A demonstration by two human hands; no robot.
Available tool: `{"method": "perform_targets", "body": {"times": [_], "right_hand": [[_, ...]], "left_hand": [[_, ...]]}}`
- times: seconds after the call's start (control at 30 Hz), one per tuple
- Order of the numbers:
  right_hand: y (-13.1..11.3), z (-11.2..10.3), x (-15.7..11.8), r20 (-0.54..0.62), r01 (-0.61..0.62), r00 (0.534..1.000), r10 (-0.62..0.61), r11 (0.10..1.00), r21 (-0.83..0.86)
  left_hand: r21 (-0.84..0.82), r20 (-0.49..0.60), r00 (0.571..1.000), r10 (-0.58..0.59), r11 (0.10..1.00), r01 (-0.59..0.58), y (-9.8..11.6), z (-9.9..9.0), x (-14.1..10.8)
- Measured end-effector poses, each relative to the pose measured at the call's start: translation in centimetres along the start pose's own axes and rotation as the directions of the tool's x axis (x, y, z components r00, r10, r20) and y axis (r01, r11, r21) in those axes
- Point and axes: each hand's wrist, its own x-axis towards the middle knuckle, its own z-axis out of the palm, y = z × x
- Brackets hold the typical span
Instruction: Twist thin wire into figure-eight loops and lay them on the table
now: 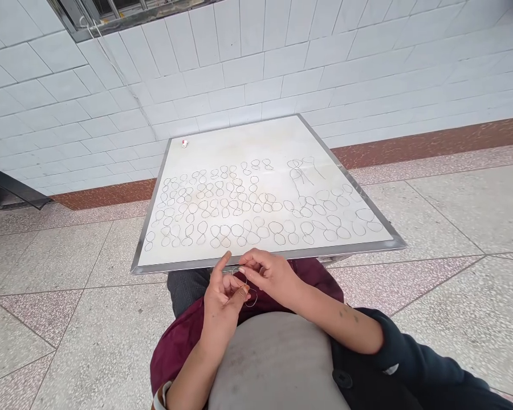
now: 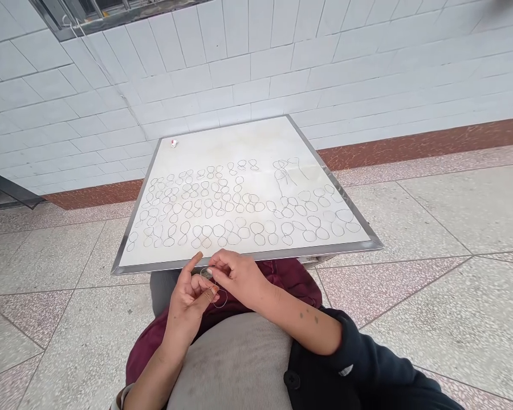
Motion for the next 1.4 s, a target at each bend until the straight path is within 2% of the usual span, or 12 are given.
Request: {"method": "perform_targets", "body": {"times": [0.13, 0.3, 0.4, 0.63, 0.8, 1.0, 1.17, 1.4], "right_hand": [[-0.1, -0.1, 0.1, -0.011, 0.04, 0.999, -0.04, 0.998, -0.057], [0.4, -0.7, -0.1, 0.089, -0.04, 0.996, 0.028, 0.989, 0.139], [0.7, -0.5, -0.3, 0.121, -0.022, 0.993, 0.005, 0.99, 0.14], [1.5, 0.8, -0.3, 0.12, -0.024, 0.993, 0.007, 0.989, 0.144], [1.8, 1.0, -0.4, 0.124, -0.087, 0.991, 0.059, 0.968, 0.237], [0.8, 0.8, -0.3, 0.136, -0.145, 0.985, 0.103, 0.927, 0.347], [0.1, 0.5, -0.3, 0.142, -0.142, 0.985, 0.096, 0.919, 0.369], [0.5, 0.3, -0.2, 0.069, -0.129, 0.991, 0.113, 0.941, 0.314]], "left_hand": [[0.045, 0.006, 1.0, 0.028, 0.999, -0.029, 0.1, 0.1, 0.0], [-0.109, -0.047, 0.999, -0.005, 0.994, 0.0, 0.5, -0.6, 0.4], [-0.154, -0.074, 0.997, 0.008, 0.988, -0.02, 0.4, -1.0, 0.6], [-0.141, -0.114, 0.991, 0.071, 0.986, -0.087, -0.3, -1.1, 0.8], [-0.124, -0.112, 0.991, 0.078, 0.988, -0.092, -0.1, -1.0, 0.8], [-0.113, -0.099, 0.992, 0.081, 0.989, -0.093, 0.6, -0.9, 0.6], [-0.1, -0.088, 0.992, 0.088, 0.99, -0.097, 0.8, -1.0, 0.4], [-0.062, -0.119, 0.99, 0.072, 0.995, -0.08, 1.0, -0.8, 0.2]]}}
